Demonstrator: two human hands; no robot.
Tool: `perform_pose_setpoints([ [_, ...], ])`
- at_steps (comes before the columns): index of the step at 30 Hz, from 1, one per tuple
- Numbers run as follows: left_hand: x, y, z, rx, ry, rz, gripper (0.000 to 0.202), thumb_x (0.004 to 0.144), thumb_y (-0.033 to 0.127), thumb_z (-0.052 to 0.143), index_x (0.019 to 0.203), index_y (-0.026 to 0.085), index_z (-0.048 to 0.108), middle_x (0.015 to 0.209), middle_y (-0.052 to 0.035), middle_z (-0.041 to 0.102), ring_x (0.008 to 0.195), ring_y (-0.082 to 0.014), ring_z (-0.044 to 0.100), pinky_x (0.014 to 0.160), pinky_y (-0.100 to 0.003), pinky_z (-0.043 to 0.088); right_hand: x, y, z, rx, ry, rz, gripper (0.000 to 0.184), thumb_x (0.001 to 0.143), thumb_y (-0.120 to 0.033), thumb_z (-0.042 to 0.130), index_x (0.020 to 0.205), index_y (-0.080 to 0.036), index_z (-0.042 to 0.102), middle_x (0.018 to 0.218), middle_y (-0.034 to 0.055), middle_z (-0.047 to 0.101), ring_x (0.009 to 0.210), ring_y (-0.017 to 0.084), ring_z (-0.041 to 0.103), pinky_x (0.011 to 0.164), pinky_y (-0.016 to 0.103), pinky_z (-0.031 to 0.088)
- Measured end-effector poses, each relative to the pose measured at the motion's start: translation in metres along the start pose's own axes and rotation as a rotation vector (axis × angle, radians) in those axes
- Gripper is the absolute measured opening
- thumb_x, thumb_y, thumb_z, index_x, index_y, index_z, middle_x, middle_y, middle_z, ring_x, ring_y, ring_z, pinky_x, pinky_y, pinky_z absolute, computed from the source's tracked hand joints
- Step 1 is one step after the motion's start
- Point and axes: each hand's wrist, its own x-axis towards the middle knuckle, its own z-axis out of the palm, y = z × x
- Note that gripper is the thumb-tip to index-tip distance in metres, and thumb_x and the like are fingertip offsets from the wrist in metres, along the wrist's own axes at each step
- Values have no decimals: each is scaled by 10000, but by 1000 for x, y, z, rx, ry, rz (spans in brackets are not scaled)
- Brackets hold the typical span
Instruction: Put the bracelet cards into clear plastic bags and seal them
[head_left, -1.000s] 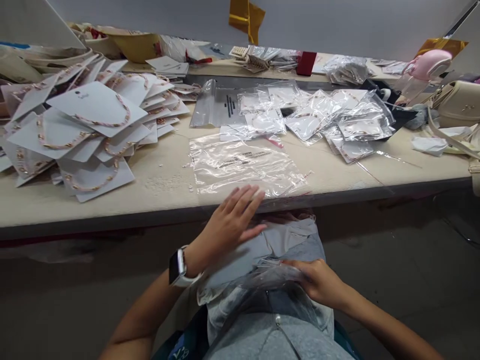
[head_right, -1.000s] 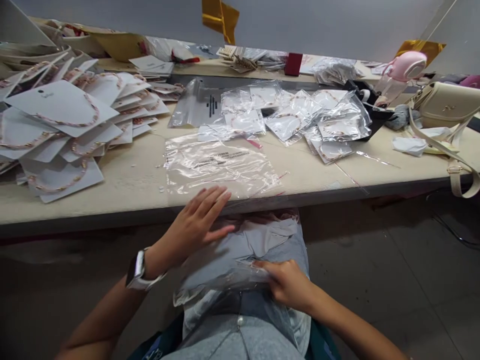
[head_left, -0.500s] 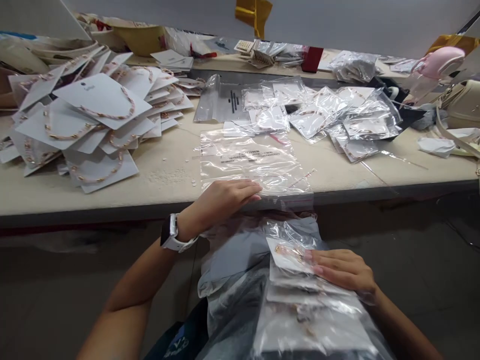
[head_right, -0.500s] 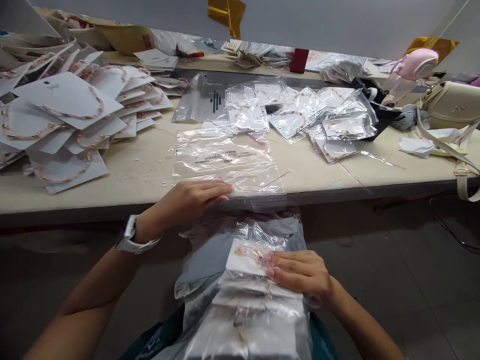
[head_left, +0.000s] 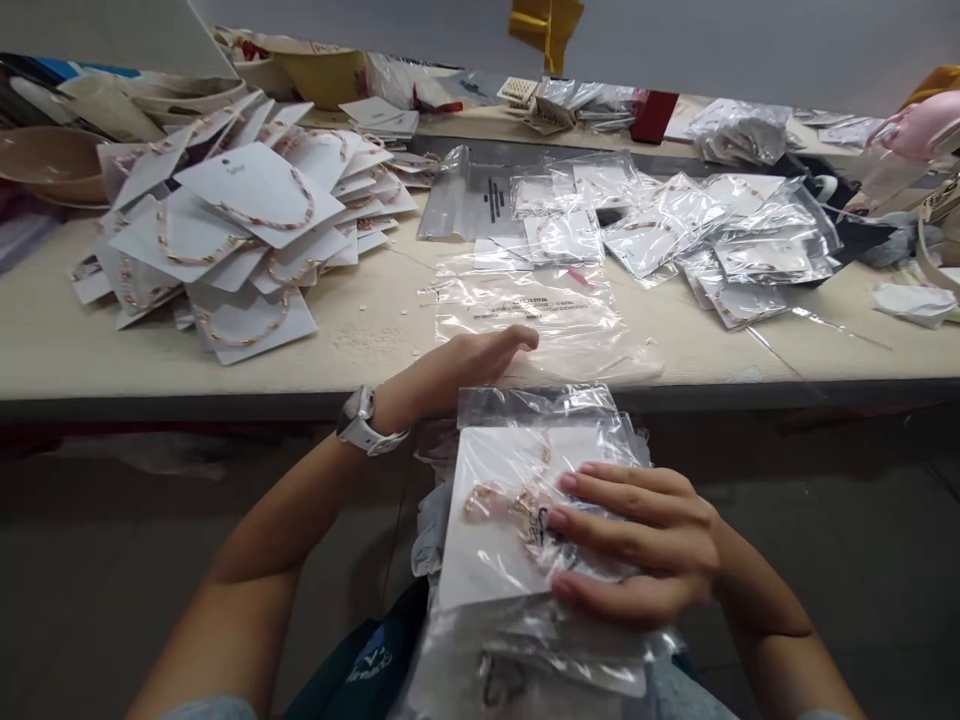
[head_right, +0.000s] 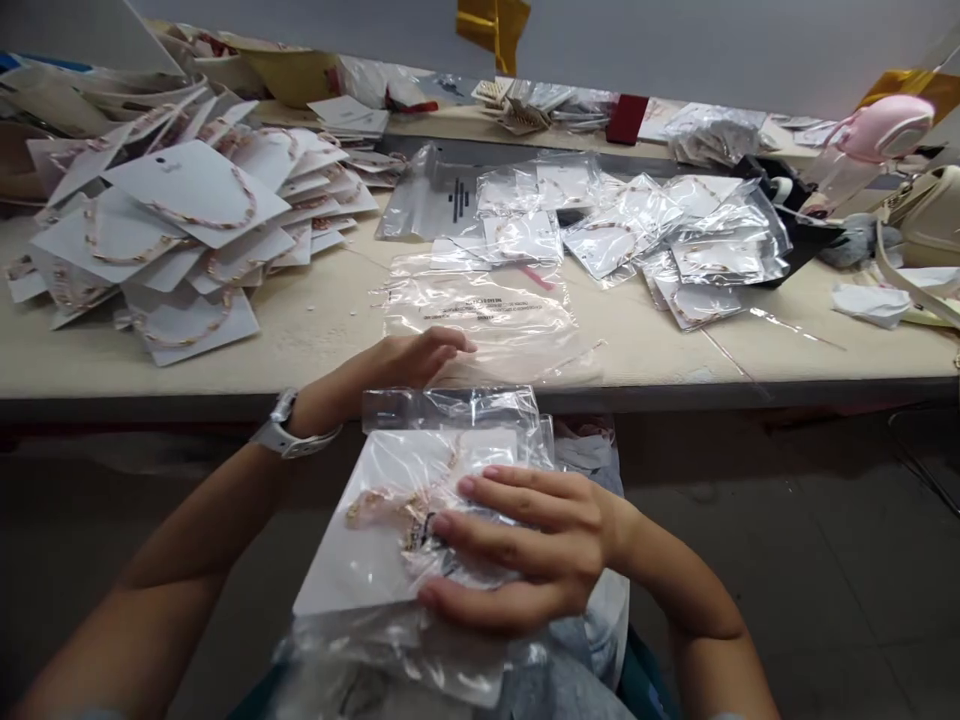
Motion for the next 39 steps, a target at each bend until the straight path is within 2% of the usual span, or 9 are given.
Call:
perform_pose_setpoints([
  [2, 1, 4, -1, -1, -49, 80, 222, 920, 271, 515, 1080, 149, 609, 1061, -83, 700, 917, -159, 683, 809, -246, 544, 0, 9, 7, -75, 24, -32, 201, 775, -302, 752, 966, -284, 692, 1072, -7, 725, 1084, 198, 660, 958, 295, 560],
  [5, 4, 9, -3, 25, -19, 171, 272, 924, 216, 504, 1160, 122, 602, 1265, -132, 628, 1162, -198, 614, 988, -317, 516, -6, 23, 14, -185, 88, -14, 184, 800, -263, 727, 980, -280, 691, 1040, -8, 733, 1069, 189, 667, 934, 296, 573],
  [10, 9, 9, 4, 161, 205, 162, 383, 920, 52, 425, 1271, 117, 564, 1304, -98, 619, 1217, -167, 584, 1049, -317, 499, -24, 30, 17, -248, 102, 55, 153, 777, -204, 749, 913, -247, 696, 995, 5, 743, 974, 183, 703, 907, 287, 588],
  [13, 12, 11, 9, 131, 245, 185, 474, 895, -11, 403, 1337, 119, 513, 1385, -108, 552, 1269, -171, 541, 1069, -305, 487, -31, 26, 19, -258, 84, 64, 210, 760, -217, 766, 958, -233, 700, 1017, 23, 738, 999, 200, 696, 929, 311, 579],
  [16, 13, 16, 10, 62, 211, 208, 636, 873, -68, 317, 1451, 190, 376, 1507, -82, 410, 1359, -177, 435, 1122, -338, 434, -31, 25, 23, -216, 109, 64, 218, 767, -252, 759, 973, -291, 700, 1056, -18, 728, 1113, 195, 644, 974, 317, 550],
  [21, 11, 23, 3, -13, -14, 235, 742, 894, -17, 403, 1524, 299, 173, 1589, -56, 237, 1432, -221, 304, 1172, -416, 338, -24, 39, 23, -187, 139, -37, 146, 786, -260, 744, 916, -314, 706, 1031, -52, 732, 1119, 163, 639, 972, 287, 551],
  [24, 9, 23, 1, 4, -27, 254, 743, 896, 10, 464, 1525, 286, 180, 1573, -75, 282, 1426, -227, 326, 1164, -382, 359, -22, 50, 17, -237, 127, -29, 72, 826, -236, 705, 879, -284, 713, 988, -41, 742, 1032, 149, 681, 917, 264, 577],
  [32, 10, 25, 7, 133, 202, 323, 693, 854, -109, 335, 1448, 248, 358, 1424, -64, 498, 1340, -159, 455, 1123, -320, 432, -30, 61, 9, -273, -20, 53, 167, 856, -162, 666, 1015, -205, 698, 1055, 27, 728, 992, 170, 697, 915, 278, 573],
  [39, 7, 33, 7, 219, 258, 325, 628, 886, -89, 324, 1440, 205, 342, 1340, -59, 575, 1248, -155, 547, 1057, -302, 500, -45, 71, 26, -284, 167, 235, 379, 844, -128, 659, 1218, -190, 643, 1114, 83, 707, 1078, 218, 663, 962, 326, 546],
])
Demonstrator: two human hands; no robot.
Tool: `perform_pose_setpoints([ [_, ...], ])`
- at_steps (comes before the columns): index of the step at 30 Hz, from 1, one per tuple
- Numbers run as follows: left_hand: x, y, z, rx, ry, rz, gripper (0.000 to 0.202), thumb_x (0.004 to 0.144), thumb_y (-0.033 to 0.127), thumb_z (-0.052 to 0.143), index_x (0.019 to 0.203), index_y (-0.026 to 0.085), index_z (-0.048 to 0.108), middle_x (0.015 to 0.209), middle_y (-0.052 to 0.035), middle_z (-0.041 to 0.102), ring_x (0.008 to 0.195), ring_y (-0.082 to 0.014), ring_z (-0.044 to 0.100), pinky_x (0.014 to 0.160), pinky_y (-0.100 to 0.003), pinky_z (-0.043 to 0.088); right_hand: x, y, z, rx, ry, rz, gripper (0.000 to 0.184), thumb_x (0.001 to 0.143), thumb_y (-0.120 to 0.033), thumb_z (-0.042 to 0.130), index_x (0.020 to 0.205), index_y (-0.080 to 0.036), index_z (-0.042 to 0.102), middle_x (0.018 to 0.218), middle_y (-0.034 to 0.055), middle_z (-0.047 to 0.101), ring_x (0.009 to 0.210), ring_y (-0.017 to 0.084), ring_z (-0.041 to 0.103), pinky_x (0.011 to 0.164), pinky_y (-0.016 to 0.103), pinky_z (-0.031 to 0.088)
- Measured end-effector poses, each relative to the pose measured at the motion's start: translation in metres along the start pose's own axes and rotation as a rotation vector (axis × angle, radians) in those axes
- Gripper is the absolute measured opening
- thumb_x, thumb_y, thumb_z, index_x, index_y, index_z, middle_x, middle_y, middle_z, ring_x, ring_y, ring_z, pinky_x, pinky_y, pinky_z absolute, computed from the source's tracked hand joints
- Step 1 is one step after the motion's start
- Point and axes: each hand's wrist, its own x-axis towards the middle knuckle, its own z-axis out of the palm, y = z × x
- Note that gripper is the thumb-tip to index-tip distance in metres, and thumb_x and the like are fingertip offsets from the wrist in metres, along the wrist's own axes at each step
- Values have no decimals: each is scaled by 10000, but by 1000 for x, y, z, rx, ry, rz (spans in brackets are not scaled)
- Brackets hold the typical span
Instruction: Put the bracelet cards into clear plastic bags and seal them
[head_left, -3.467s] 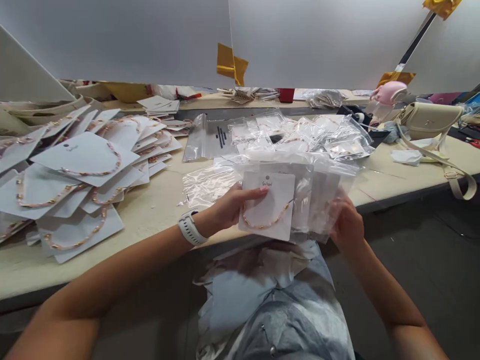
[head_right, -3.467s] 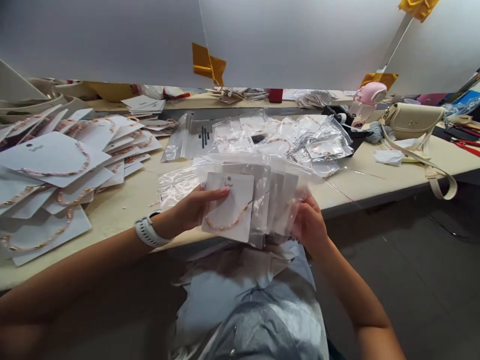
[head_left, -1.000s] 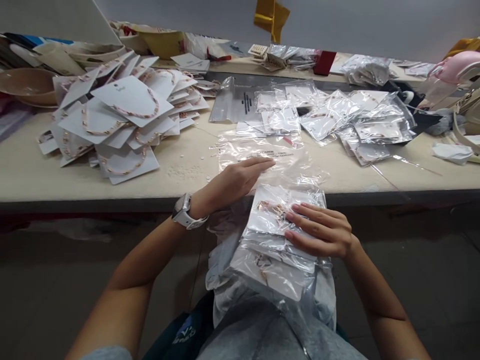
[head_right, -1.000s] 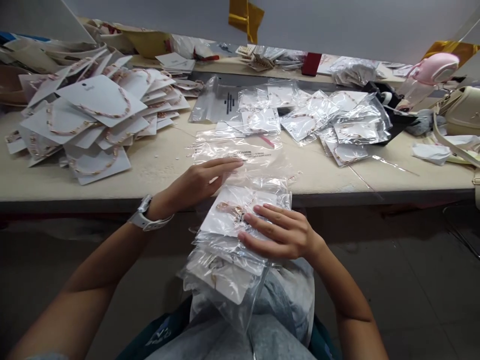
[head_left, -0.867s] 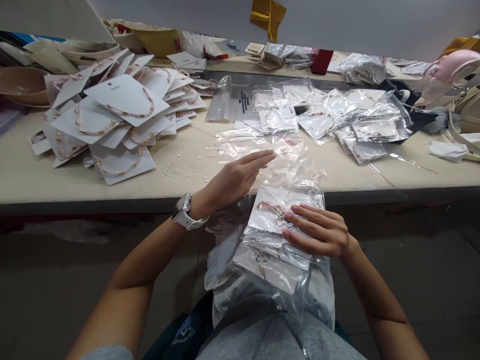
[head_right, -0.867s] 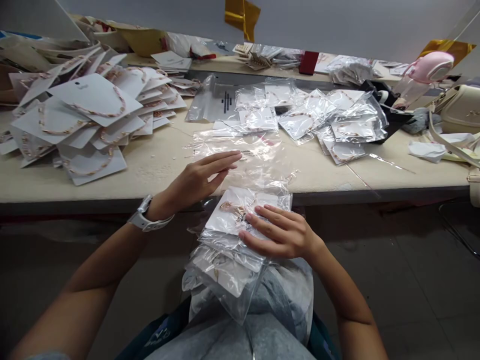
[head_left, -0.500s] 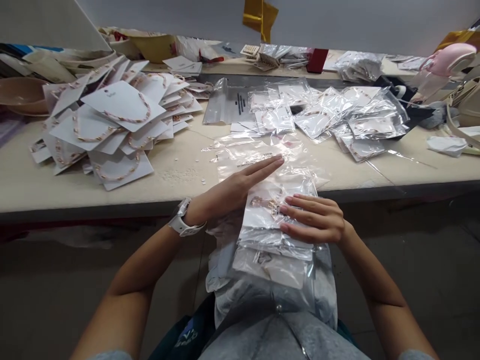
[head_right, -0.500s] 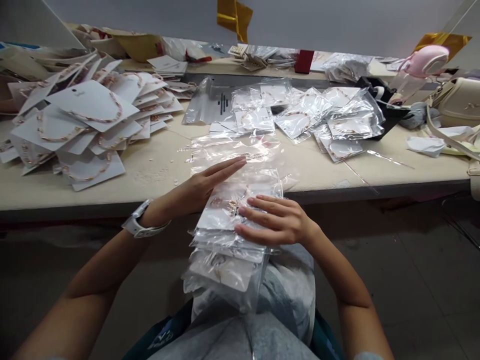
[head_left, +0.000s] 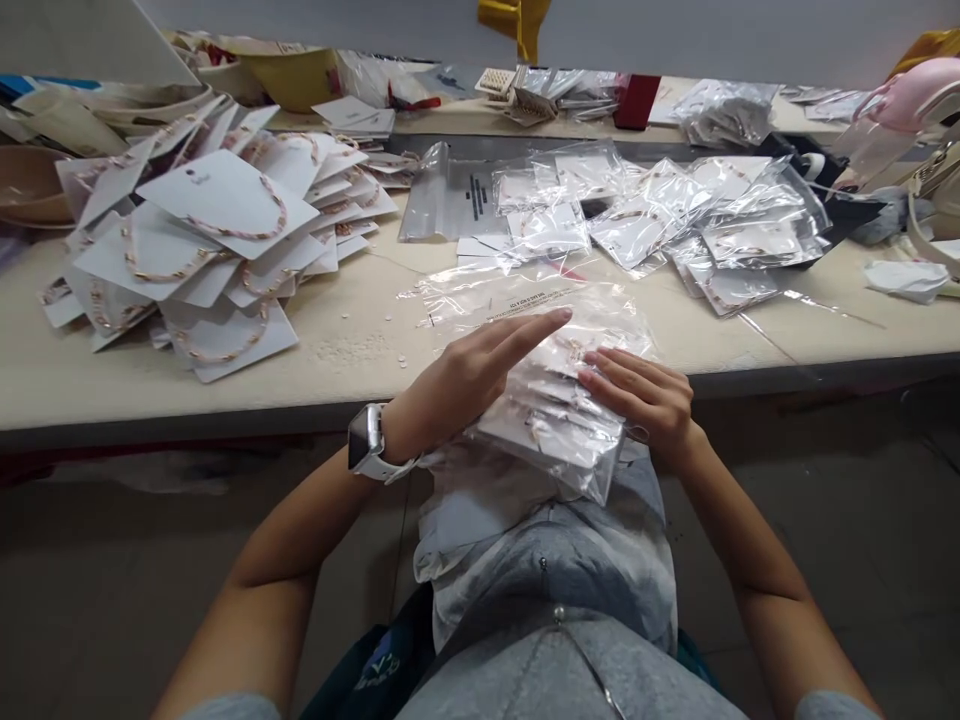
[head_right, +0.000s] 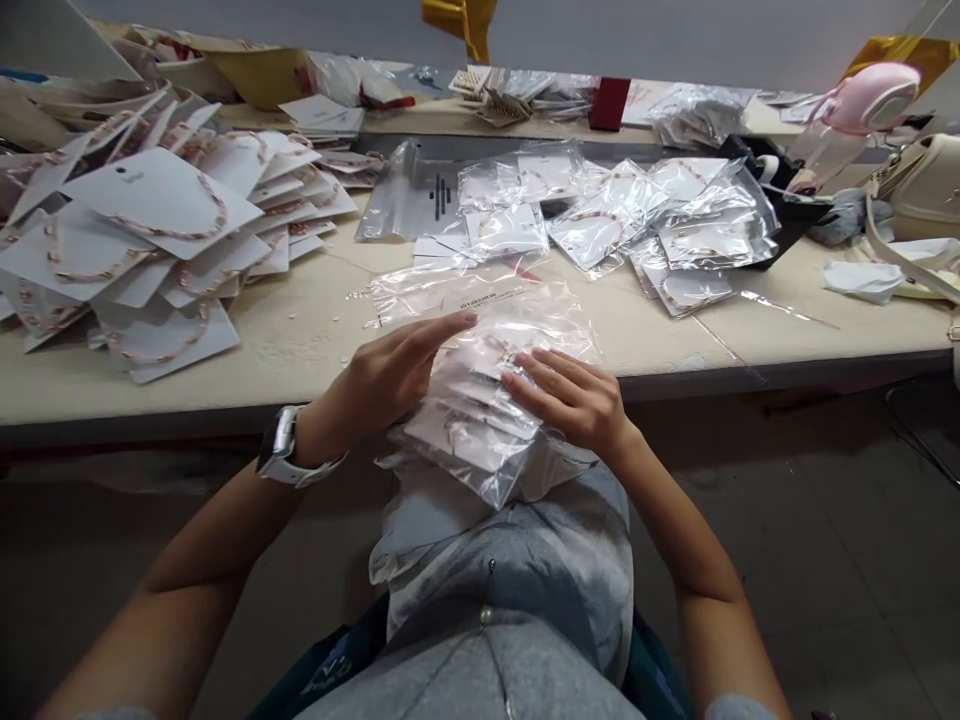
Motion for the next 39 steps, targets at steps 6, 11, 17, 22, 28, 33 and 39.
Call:
perform_pose_setpoints([
  [6, -7, -4, 1, 233, -35, 24, 589, 858, -92, 340, 1394, 148, 370, 1246, -112, 606, 1175, -206, 581, 961, -342, 550, -10, 8, 9, -90, 39, 109, 370, 959, -360, 491, 1257, -189, 626, 1085, 88, 718, 1035, 215, 683, 914, 309, 562],
  [11, -17, -7, 4, 421, 52, -313, 599, 808, -30, 456, 1358, 200, 401, 1178, -96, 612, 1041, -249, 597, 895, -400, 518, -10, 5, 11, -122, 83, 236, 326, 907, -190, 507, 1198, -166, 652, 1068, 81, 724, 1023, 202, 688, 893, 269, 559],
  [17, -22, -8, -3, 45, -154, -696, 437, 846, 158, 520, 1282, 168, 499, 1078, -69, 619, 576, -100, 540, 587, -253, 488, -6, 6, 11, -347, -68, 239, 338, 896, -106, 440, 1101, -175, 700, 1010, 53, 740, 973, 172, 702, 829, 223, 551],
  [22, -16, -1, -5, 146, -33, -517, 231, 938, 195, 471, 1067, 123, 649, 958, -62, 703, 754, -148, 644, 632, -228, 477, -5, 4, 16, -491, -236, 142, 312, 945, -188, 458, 1167, -188, 676, 1082, 69, 720, 1063, 208, 665, 891, 271, 530],
  [28, -5, 19, -2, 600, -9, -116, 219, 942, 173, 496, 1068, 118, 667, 902, -47, 721, 721, -167, 627, 567, -274, 426, 28, -2, 24, -460, -624, 216, 474, 945, -71, 333, 1370, -154, 527, 1423, 151, 491, 1052, 236, 636, 813, 325, 555],
  [33, -1, 18, 1, 671, -28, 18, 215, 924, 153, 512, 1064, 103, 667, 889, -59, 718, 724, -189, 584, 643, -319, 437, 54, 9, 38, -411, -830, 206, 572, 951, -76, 257, 1509, -182, 327, 1425, 179, 476, 895, 235, 655, 686, 351, 561],
  [39, -3, 16, -2, 576, -8, 77, 177, 917, 131, 546, 1045, 136, 668, 916, -38, 730, 770, -179, 575, 706, -312, 447, 70, 10, 52, -425, -908, 230, 583, 958, -114, 188, 1536, -163, 242, 1488, 246, 351, 763, 236, 650, 533, 327, 455],
])
